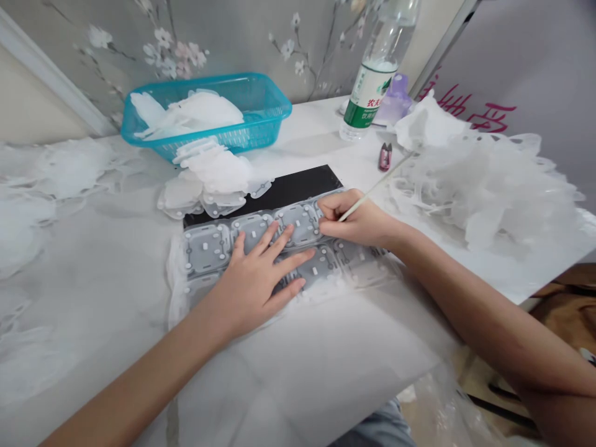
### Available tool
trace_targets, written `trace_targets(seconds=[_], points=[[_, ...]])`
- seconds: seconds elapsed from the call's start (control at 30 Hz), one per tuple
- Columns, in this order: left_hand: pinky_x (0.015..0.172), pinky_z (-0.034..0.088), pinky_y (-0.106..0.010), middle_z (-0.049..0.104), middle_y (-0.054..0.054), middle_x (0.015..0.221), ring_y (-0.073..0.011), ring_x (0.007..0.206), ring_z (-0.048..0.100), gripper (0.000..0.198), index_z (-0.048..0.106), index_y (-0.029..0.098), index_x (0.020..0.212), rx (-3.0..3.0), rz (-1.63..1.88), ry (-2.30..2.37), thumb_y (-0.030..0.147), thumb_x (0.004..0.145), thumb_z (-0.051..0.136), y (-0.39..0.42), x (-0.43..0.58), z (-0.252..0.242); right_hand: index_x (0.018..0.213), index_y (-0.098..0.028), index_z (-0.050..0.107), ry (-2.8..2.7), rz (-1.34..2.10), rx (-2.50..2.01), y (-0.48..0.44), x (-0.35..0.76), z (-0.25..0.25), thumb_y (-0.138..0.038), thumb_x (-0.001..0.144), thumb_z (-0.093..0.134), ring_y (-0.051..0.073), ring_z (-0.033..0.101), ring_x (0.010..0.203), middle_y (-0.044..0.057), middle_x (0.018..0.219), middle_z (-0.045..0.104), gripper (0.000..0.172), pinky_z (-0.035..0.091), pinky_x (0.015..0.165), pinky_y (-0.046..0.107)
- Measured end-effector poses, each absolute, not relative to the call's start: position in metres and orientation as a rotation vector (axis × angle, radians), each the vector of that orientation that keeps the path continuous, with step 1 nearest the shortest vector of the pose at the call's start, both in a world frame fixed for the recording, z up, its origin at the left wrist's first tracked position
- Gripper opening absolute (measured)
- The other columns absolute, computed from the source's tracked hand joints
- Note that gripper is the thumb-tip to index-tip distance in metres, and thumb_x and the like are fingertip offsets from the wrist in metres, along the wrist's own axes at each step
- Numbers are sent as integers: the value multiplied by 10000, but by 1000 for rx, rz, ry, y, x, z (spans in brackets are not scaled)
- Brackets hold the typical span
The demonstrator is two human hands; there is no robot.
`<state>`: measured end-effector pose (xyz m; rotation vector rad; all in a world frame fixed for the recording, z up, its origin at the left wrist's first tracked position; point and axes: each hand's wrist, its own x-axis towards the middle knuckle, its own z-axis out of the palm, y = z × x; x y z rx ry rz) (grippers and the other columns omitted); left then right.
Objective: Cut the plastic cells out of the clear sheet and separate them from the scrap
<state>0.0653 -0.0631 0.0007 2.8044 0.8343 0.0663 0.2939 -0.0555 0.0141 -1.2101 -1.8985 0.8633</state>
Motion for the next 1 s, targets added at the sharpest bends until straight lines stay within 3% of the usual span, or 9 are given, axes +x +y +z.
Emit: trace_targets(seconds=[0.6, 0.8, 1.0], points=[[1018, 194, -703, 226, -71, 1537, -333, 1410, 195, 451, 397, 369, 1378, 2799, 48, 841, 472, 952, 293, -63, 66, 2, 550, -196, 228, -2046, 619, -1249, -58, 289, 16, -94, 642, 467, 57, 207, 505, -73, 511, 227, 275, 172, 468, 224], [1014, 211, -699, 238, -70, 1533, -331, 1412, 188, 450, 408, 367, 1372, 2819, 20, 856, 476, 950, 295, -64, 66, 3, 531, -207, 230, -1856, 639, -1140, -56, 275, 1, -132, 659, 462, 52, 221, 469, -80, 484, 230, 275, 186, 452, 212], [1029, 203, -685, 233, -64, 1536, -322, 1413, 190, 450, 387, 376, 1382, 2825, 30, 858, 471, 951, 299, -64, 67, 3, 546, -199, 237, -2021, 659, -1170, -56, 285, 12, -97, 652, 471, 53, 220, 489, -79, 500, 234, 277, 183, 453, 212]])
